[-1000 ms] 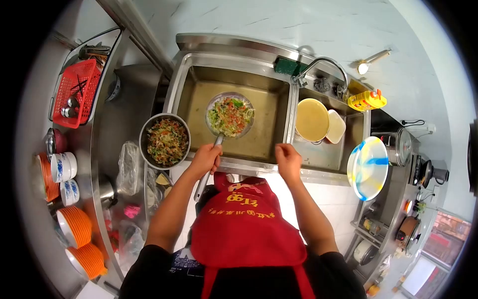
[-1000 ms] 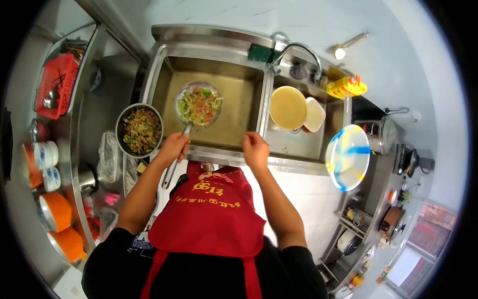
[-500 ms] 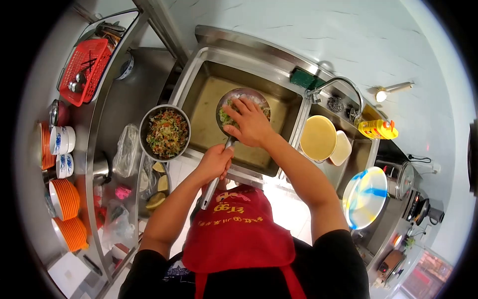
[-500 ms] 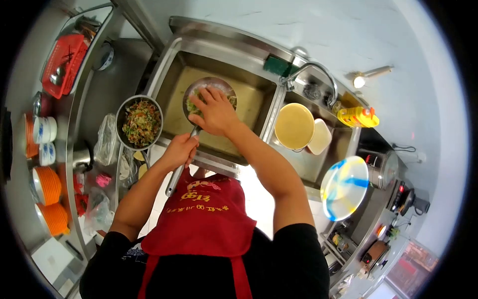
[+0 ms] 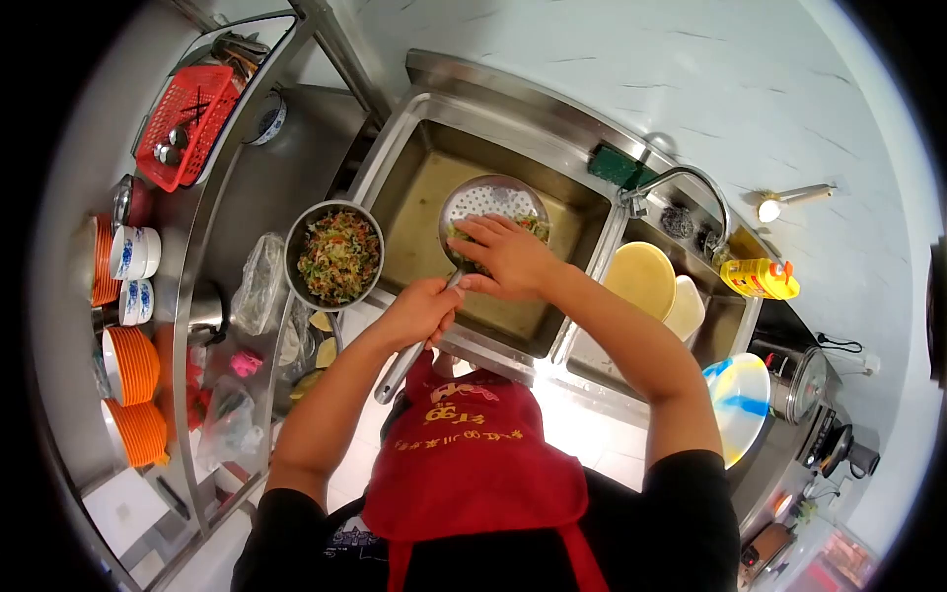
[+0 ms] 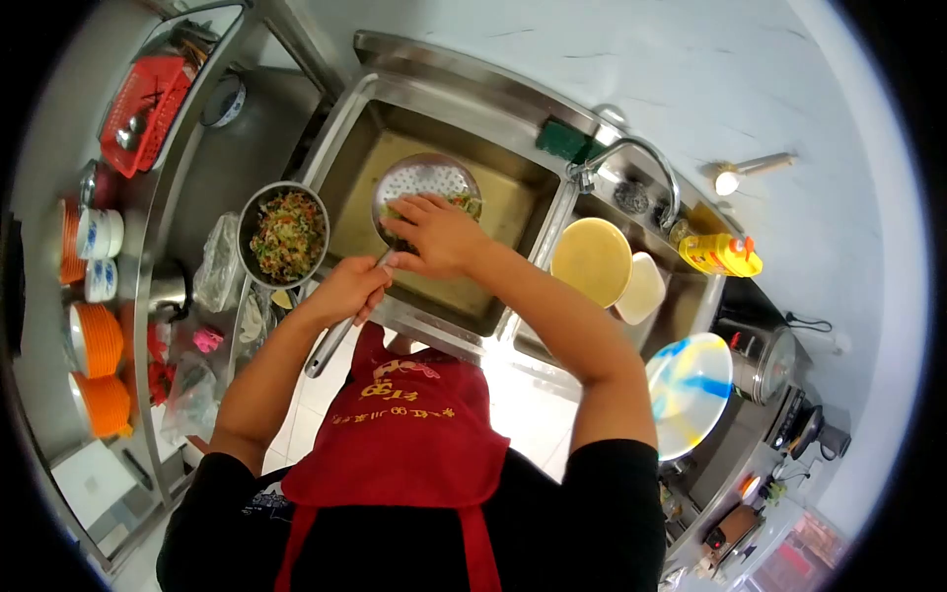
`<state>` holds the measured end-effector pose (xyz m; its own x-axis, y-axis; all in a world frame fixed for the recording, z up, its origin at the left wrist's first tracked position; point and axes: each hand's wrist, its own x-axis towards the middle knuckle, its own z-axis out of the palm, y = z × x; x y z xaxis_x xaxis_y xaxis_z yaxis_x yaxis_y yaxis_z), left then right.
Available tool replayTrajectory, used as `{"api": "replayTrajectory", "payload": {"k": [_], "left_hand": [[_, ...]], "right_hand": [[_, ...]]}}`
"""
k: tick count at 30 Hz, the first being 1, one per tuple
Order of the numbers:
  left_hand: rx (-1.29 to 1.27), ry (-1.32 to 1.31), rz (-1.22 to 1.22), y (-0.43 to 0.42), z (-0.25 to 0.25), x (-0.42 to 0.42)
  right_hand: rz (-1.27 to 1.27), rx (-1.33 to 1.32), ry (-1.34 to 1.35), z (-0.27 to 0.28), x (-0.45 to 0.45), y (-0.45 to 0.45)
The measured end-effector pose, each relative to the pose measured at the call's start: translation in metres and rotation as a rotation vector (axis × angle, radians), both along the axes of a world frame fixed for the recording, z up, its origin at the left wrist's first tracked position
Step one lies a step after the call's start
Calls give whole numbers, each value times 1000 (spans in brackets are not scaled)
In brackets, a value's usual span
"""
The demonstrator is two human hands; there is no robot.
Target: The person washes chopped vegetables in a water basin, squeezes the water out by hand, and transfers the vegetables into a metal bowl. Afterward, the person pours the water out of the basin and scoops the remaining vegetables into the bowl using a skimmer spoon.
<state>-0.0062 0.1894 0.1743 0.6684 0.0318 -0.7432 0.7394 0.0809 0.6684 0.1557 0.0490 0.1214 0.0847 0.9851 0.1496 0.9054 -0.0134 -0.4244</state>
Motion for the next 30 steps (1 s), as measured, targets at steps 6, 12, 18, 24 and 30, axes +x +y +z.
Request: {"api": "replayTrajectory", "payload": {"k": [6,12,18,24,30], "left_hand": [[-28,-12,-34,5,3,2],[-81,-18,-30,12,2,3],[-105,6,-77,13,-5,4],[-58,-17,-94,15,-5,10],[-1,-43,-144,24,6,16]], "right_hand": [[91,32,-150,5,1,-22],[99,-51,-191,6,-3,-29],[175,-44,-59,-4,7,-24],[133,-51,-8,-4,19,-5],[120,-181,-59,1,24,10]]}}
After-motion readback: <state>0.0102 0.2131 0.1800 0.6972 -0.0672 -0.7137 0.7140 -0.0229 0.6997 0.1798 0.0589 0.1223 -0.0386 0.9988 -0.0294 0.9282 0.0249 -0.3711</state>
